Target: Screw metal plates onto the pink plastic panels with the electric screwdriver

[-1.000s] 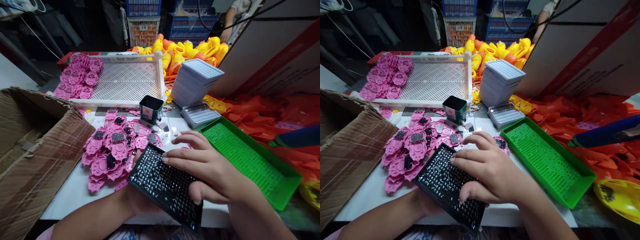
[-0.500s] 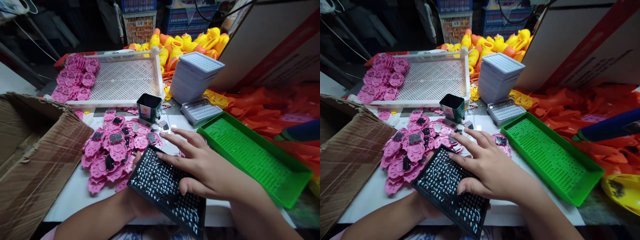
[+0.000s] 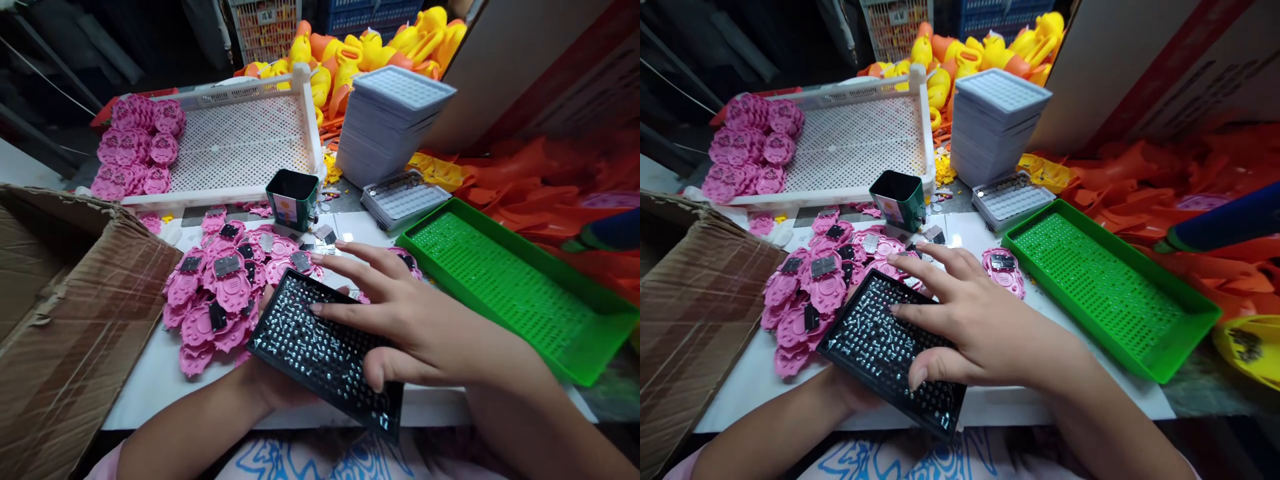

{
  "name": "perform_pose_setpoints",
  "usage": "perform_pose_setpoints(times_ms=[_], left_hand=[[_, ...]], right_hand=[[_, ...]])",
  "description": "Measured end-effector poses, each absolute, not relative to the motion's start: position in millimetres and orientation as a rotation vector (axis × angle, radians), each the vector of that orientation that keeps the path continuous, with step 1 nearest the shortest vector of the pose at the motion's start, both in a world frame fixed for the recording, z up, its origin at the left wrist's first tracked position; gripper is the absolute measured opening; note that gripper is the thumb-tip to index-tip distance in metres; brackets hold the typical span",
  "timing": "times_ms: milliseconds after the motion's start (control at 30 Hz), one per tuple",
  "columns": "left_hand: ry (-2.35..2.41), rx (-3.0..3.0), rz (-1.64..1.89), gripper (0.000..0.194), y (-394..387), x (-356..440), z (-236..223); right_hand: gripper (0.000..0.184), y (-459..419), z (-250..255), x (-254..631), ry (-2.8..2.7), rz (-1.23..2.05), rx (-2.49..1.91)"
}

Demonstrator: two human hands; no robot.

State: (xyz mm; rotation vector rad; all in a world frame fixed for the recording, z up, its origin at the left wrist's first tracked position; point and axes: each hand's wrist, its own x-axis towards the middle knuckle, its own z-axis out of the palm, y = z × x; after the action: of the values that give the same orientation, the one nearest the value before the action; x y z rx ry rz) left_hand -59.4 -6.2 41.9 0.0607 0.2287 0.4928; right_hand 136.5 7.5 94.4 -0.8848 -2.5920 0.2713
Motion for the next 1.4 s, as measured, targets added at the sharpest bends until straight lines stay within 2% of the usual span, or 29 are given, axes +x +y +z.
perform_pose_setpoints(times_ms=[100, 200, 300, 400, 567, 633, 767, 833, 1067, 1233, 1400], left_hand=[[0.272, 0.078, 0.519, 0.046, 0.8, -64.6, 48.3], [0.235, 0.122, 0.532, 0.045, 5.0, -69.0, 51.3], [0.157, 0.14, 0.576, 0.05, 3.5, -70.0, 50.1], [0.135, 0.17, 0.594, 0.063, -1.1, -68.4, 47.1], [0.148, 0.189, 0.573, 0.079, -2.9, -69.0, 43.4], [0.138, 0.154, 0.557, 0.074, -0.3, -71.4, 43.1], [0.151, 0.145, 0.556, 0.048, 5.4, -75.4, 44.9], [0.166, 0.147, 0.544, 0.043, 6.6, -75.5, 46.6], [0.186, 0.129, 0.522, 0.046, 4.7, -72.1, 50.1], [0.141, 0.141, 0.57, 0.044, 3.6, -72.8, 49.3], [0.118, 0.143, 0.619, 0.044, 2.3, -71.0, 52.0]], right_hand=[[0.063, 8.2, 97.8, 145.1, -2.565, 0.328, -0.824], [0.063, 7.1, 98.8, 146.3, -2.563, 0.344, -0.799], [0.071, 3.6, 94.2, 138.9, -2.57, 0.237, -0.909], [0.077, -0.6, 87.9, 129.3, -2.561, 0.119, -1.06], [0.07, -6.2, 90.4, 124.7, -2.602, 0.162, -1.028], [0.069, -7.5, 94.5, 126.6, -2.634, 0.205, -0.94], [0.068, -7.5, 99.7, 133.4, -2.668, 0.24, -0.831], [0.066, -6.8, 100.6, 136.7, -2.631, 0.231, -0.844], [0.071, -7.9, 97.4, 133.5, -2.635, 0.17, -0.761], [0.068, -4.5, 92.1, 135.5, -2.633, 0.079, -0.914], [0.074, -0.5, 89.2, 140.8, -2.612, 0.015, -0.957]])
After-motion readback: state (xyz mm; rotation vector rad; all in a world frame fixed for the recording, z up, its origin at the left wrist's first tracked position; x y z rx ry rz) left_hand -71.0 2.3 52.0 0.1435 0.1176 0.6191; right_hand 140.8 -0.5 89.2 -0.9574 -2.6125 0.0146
